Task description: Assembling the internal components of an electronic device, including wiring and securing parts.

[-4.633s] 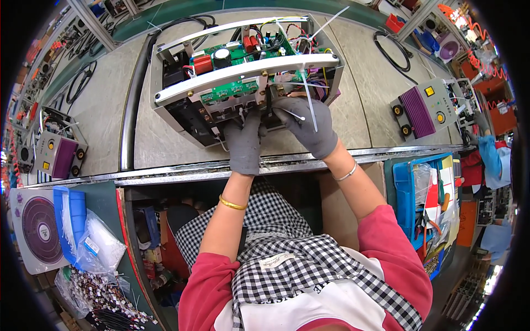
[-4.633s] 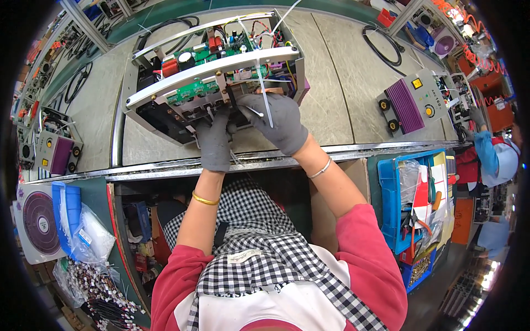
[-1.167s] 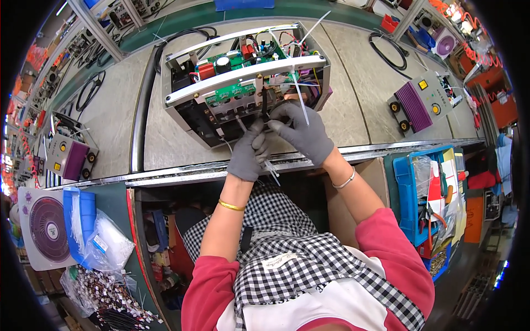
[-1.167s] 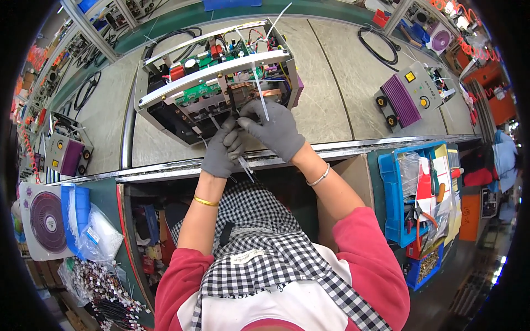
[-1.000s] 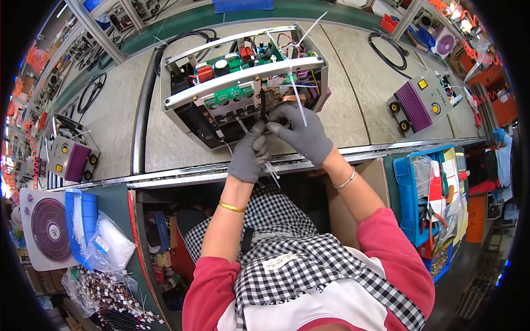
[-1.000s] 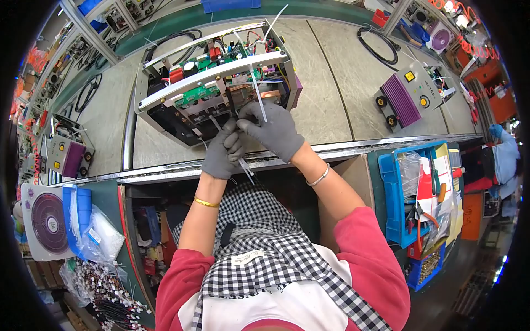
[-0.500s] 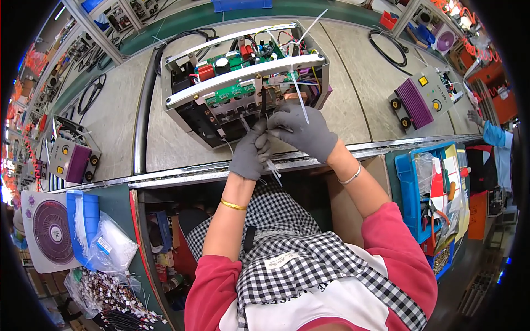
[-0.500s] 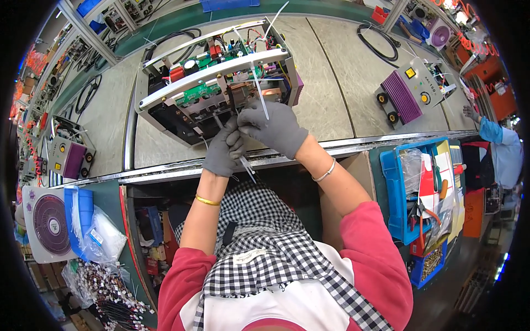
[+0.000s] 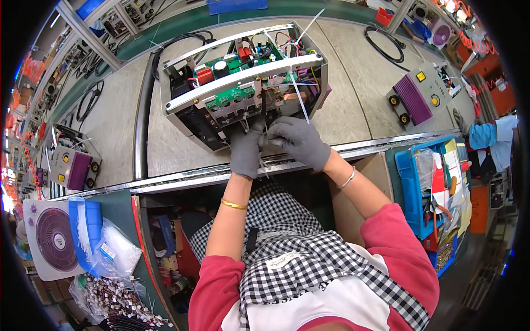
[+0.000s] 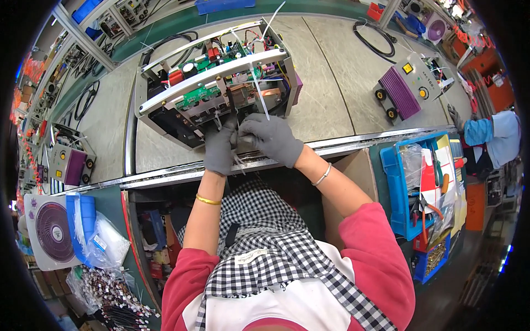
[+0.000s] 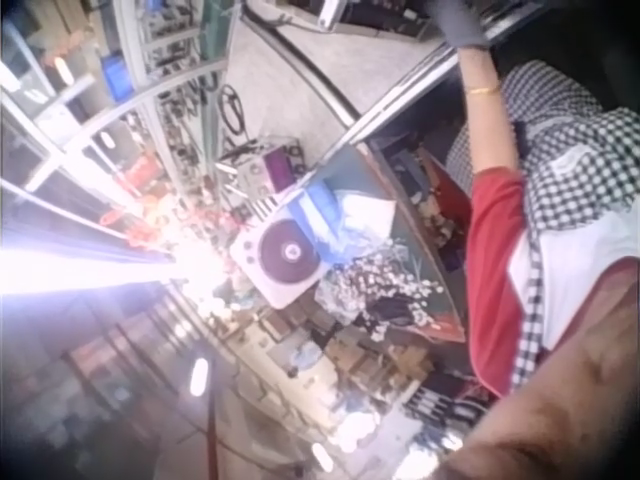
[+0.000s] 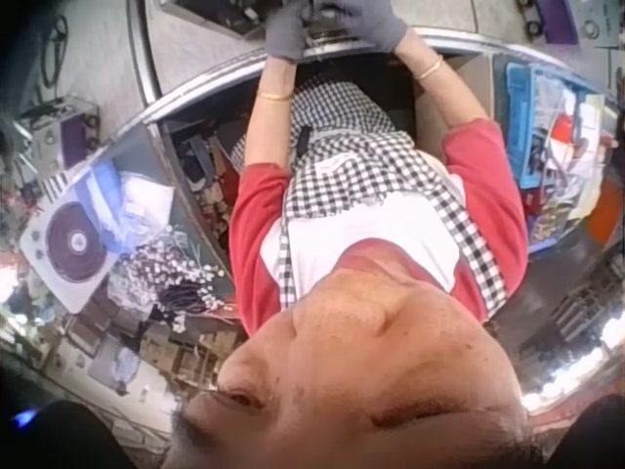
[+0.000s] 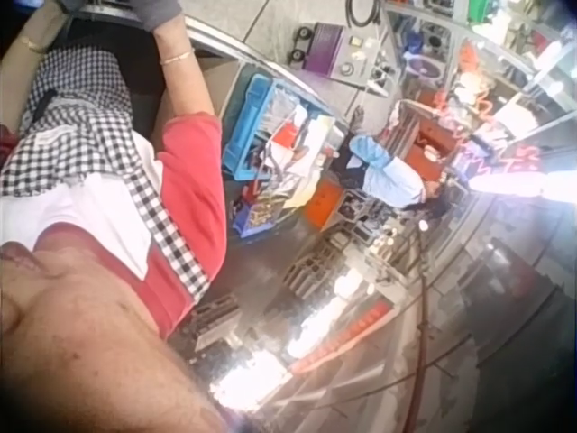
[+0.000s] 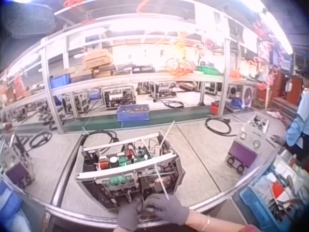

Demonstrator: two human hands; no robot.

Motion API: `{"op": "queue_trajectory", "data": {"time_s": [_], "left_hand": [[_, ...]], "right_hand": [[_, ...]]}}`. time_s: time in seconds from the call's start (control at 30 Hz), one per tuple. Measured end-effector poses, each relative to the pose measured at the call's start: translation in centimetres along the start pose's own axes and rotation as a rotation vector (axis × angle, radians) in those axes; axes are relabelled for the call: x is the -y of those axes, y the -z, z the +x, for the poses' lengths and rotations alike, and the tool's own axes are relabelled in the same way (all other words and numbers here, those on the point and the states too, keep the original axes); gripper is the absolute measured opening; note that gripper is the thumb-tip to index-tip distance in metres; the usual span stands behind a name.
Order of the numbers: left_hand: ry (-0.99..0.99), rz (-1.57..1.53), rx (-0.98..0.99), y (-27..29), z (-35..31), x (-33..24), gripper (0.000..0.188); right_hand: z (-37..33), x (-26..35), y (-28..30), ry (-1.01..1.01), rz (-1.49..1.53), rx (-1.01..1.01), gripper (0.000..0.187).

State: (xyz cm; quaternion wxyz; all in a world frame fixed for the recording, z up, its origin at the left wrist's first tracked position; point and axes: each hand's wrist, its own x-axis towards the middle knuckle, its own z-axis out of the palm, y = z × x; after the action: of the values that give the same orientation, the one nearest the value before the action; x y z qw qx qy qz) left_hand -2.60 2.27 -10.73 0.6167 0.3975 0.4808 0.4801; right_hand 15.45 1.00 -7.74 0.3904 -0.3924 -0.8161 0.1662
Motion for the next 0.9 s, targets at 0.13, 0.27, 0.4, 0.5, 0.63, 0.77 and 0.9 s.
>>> {"op": "queue_trajectory", "data": {"time_s": [0.13,0.27,0.4,0.5,0.63,0.77,0.9], "left_hand": [[-0.202,0.246,-0.134,-0.2,0.3,-0.3,0.032],[-0.326,0.286,-0.157,-0.4,0.6,-0.8,0.036],[-0.286,0.338,-0.203,-0.3,1.0,-0.8,0.039],[-0.338,0.356,-0.231,-0.2,1.2,-0.7,0.043],[-0.257,0.286,-0.196,0.2,1.2,-1.0,0.043],[-0.208,0.312,-0.233,0.2,1.1,-1.4,0.043],[-0.222,0.299,-0.215,-0.2,1.2,-1.6,0.042]], "right_hand": [[0.3,0.5,-0.2,-0.142,0.331,-0.244,0.019],[0.0,1.1,-1.0,-0.671,0.855,-0.193,0.026],[-0.4,0.6,-3.3,-0.586,0.778,-0.236,0.028],[-0.7,0.0,-4.3,-0.459,0.536,-0.232,0.031],[-0.4,0.7,-3.1,-0.526,0.647,-0.254,0.03],[-0.2,1.4,0.5,-0.818,1.009,-0.162,0.021],[0.2,1.5,-1.4,-0.768,0.972,-0.144,0.022]]}}
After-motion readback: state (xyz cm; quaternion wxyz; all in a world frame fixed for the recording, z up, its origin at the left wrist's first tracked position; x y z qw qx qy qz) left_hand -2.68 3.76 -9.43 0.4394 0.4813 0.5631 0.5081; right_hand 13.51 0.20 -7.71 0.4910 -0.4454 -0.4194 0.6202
